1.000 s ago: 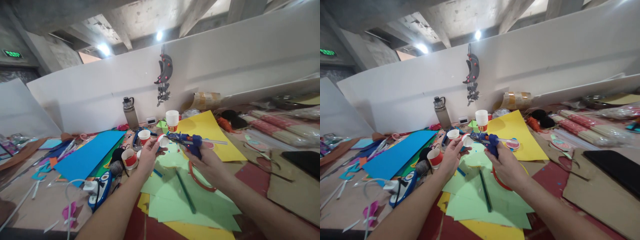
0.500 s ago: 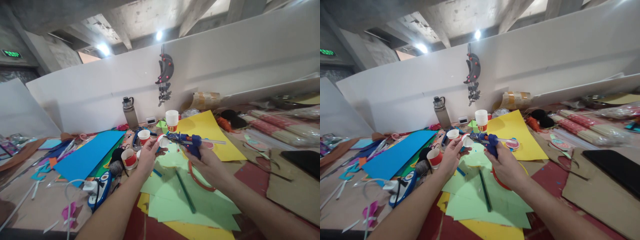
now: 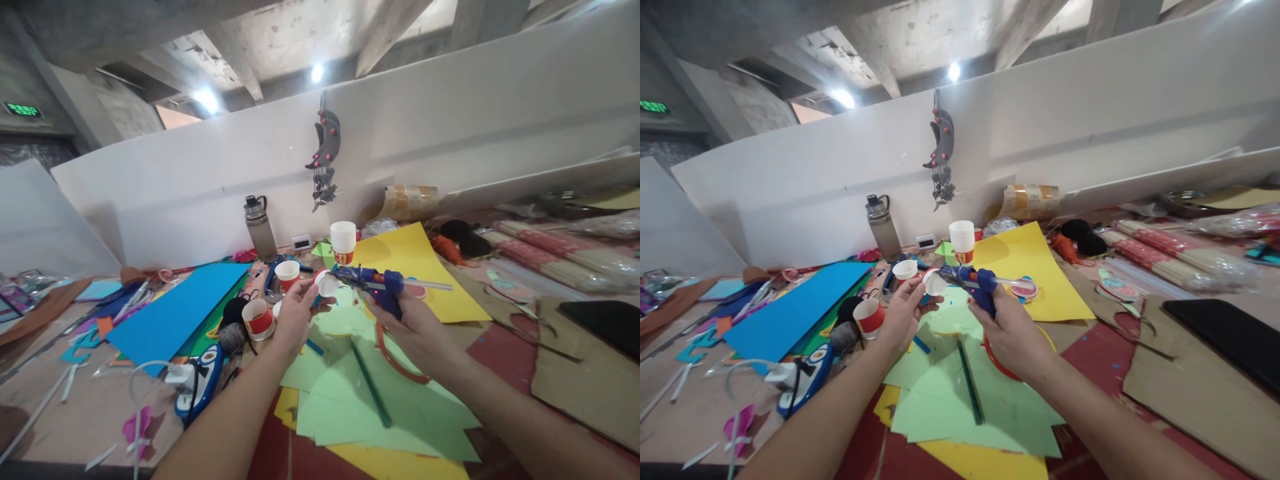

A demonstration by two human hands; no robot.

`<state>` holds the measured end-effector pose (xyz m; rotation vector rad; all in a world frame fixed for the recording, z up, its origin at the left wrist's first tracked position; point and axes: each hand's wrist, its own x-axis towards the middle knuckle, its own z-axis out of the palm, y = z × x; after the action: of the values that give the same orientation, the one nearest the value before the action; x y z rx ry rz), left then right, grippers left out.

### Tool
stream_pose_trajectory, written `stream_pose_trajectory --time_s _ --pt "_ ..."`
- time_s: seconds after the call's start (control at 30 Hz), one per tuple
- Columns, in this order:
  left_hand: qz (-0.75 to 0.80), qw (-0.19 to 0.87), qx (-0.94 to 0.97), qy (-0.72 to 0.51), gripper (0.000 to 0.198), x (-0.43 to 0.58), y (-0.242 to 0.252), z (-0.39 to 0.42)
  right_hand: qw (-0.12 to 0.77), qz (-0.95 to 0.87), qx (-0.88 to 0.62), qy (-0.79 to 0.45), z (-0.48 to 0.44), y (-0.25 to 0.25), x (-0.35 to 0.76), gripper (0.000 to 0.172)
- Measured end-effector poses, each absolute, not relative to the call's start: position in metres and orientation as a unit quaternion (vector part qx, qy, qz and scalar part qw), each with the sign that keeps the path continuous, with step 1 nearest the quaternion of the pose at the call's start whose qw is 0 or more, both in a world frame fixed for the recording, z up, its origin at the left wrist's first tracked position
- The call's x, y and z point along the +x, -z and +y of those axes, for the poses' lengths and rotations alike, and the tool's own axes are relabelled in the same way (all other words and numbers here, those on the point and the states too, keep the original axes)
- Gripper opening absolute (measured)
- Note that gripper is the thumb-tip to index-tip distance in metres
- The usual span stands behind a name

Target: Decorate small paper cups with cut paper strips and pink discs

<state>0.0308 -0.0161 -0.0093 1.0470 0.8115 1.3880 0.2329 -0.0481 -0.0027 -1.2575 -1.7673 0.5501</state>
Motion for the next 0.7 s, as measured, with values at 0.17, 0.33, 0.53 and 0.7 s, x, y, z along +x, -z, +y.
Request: stream_pose_trajectory --time_s 0.17,0.33,0.53,0.7 --pt "0.345 0.586 0.43 -0.594 0.034 0.0312 0.0071 -0.0171 0.442 -0.705 -0.507 -0.224 -0.0478 0.0045 0.2325 0.033" --pt "0.342 0.59 0.434 -0.589 0.034 0.031 0.0075 -0.0178 0.443 -0.707 -0.505 -0.221 -0.0474 0.0035 0.2321 0.034" --pt "0.348 0.59 0.427 -0.59 0.037 0.0309 0.0083 -0.0178 0.443 -0.704 -0.507 -0.223 -0.0472 0.0035 0.2311 0.035" --pt "0.349 0.591 0.43 -0.587 0.038 0.0313 0.008 -0.0174 0.448 -0.703 -0.504 -0.227 -0.0473 0.0035 0.2299 0.032"
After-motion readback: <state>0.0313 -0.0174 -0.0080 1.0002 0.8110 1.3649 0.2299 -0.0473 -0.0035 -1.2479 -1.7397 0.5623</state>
